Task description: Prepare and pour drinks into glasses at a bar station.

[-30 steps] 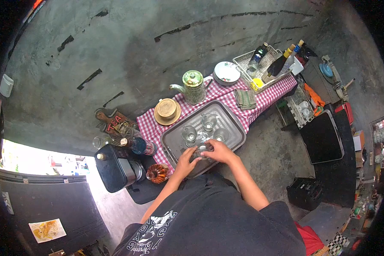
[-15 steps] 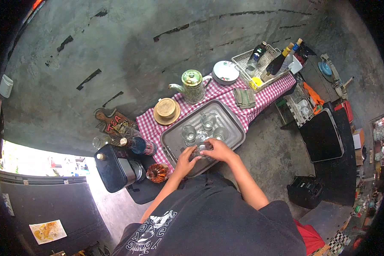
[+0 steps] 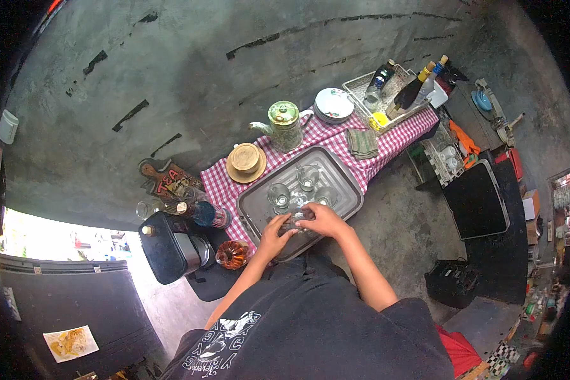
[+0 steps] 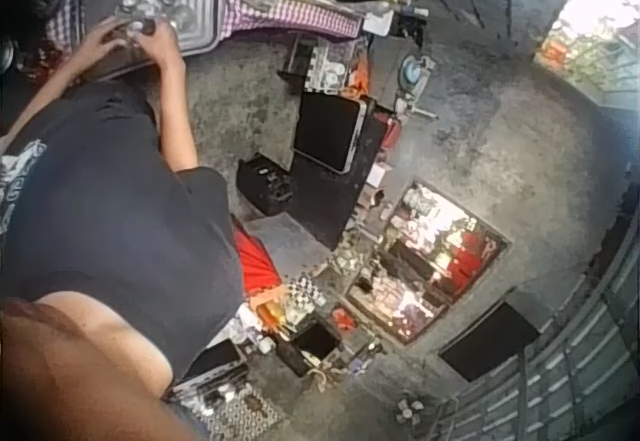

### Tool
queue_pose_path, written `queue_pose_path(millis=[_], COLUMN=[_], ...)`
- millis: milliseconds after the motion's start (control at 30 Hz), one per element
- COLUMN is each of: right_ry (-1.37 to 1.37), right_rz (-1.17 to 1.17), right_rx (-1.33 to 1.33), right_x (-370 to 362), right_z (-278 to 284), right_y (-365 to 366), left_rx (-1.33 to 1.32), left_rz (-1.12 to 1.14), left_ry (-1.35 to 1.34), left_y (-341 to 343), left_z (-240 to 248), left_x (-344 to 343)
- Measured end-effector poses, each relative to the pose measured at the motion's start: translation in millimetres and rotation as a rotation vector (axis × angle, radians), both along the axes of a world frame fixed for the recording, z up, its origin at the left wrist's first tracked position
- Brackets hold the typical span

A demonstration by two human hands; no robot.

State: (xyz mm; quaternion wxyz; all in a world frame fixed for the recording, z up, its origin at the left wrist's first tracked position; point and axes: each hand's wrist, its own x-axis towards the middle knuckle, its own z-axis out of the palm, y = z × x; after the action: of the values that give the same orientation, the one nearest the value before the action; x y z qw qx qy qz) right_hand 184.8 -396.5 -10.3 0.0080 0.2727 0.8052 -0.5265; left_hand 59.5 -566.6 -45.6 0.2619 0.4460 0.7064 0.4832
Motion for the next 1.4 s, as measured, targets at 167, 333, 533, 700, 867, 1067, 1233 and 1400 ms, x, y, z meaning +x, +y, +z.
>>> queue_pose_path(millis=[167,333,533,700,867,1067,1233,1400], right_ry=[0.013,0.032,0.048,0.054,0.078,0.058,0.065,0.064], right_rz=[-0.009,0.001,-0.009,-0.006,-0.008,0.005,-0.006,-0.010], right_rx=[0.015,0.013,-0.002,0.034,0.012,0.021,0.004,-0.012], right_x=[2,0,1,2,2,2,2,1], right_z=[-5,-4,-9,-11,-11,-9,-9,-8], right_y=[0,0,0,0,1,2,1,1], left_rx=[-0.012,-0.007,-0.002,-0.003,0.004,-0.013,-0.030,-0.027], left_rz=[0.002,0.009,0.014,0.017,0.020,0.014,0.011,0.005], left_ry=[-0.052,0.015,0.000,0.039,-0.019,-0.013,-0.006,0.064], left_y=[0,-1,0,0,0,1,1,0], left_z=[1,0,-2,1,2,1,2,3], left_x=[1,1,1,2,2,2,2,2])
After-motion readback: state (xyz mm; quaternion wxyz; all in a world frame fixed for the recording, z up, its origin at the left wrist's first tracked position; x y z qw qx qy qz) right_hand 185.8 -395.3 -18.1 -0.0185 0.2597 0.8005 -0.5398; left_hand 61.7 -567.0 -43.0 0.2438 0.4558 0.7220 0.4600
